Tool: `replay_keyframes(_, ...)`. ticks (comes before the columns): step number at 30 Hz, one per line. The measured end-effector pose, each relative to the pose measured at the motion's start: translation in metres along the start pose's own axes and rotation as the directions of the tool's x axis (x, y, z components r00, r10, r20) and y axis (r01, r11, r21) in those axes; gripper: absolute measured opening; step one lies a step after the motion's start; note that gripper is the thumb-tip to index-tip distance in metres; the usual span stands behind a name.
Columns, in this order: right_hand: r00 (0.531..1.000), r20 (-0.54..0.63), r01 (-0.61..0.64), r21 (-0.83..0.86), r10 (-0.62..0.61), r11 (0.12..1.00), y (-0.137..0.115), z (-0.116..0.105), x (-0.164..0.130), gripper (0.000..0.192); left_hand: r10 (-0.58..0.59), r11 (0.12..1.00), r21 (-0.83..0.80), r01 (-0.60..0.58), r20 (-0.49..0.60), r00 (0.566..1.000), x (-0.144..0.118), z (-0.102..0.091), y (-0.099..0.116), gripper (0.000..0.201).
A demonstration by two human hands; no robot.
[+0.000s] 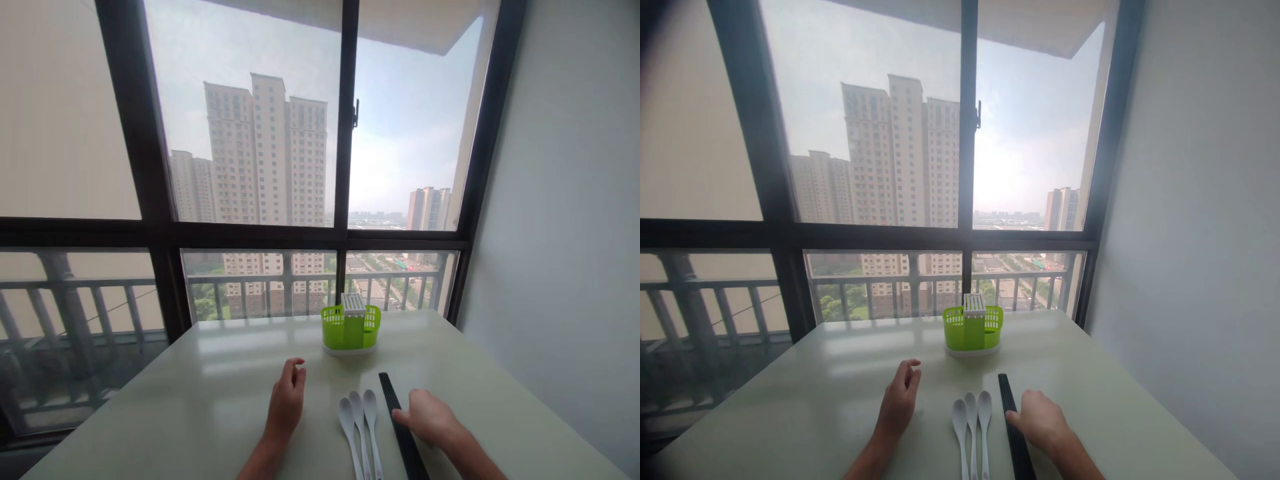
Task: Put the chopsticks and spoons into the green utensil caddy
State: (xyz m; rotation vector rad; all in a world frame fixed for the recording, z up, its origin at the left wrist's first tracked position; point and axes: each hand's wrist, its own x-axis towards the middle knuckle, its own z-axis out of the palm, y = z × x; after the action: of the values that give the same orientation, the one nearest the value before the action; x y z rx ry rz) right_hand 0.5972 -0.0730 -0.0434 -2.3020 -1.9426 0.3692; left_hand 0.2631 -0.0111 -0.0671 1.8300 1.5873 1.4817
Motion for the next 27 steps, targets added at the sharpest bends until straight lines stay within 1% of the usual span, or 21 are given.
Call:
replay_keyframes(3,0.999,-0.017,-0.047,-0.021,0.047,0.999,-0.015,0.000,-0.009,0.032,0.019,1.000,-0.018,-0.019,0.016,1.000,0.000,0.000,0.004,0.027)
replay_keyframes(6,0.996,-0.010,-0.086,-0.026,0.085,0.996,-0.023,0.000,-0.007,0.022,0.043,0.999,-0.031,-0.042,0.054,0.998,-0.002,-0.001,0.007,0.024)
replay_keyframes(13,0.996,0.005,-0.092,0.031,0.092,0.995,-0.014,0.011,0.002,0.017,0.052,0.998,-0.044,-0.050,0.059,0.997,-0.004,0.000,0.006,0.022)
replay_keyframes(17,0.994,-0.015,-0.105,0.082,0.107,0.991,-0.013,0.016,0.003,0.017,0.041,0.999,-0.036,-0.039,0.059,0.997,-0.004,0.001,0.003,0.023)
replay_keyframes(20,0.991,-0.055,-0.118,0.109,0.125,0.987,-0.014,0.016,0.002,0.018,0.043,0.998,-0.037,-0.041,0.060,0.997,-0.003,0.002,0.002,0.023)
replay_keyframes(27,0.988,-0.078,-0.127,0.113,0.136,0.985,-0.011,0.017,0.001,0.021,0.041,0.998,-0.039,-0.039,0.061,0.997,-0.003,0.003,0.001,0.022)
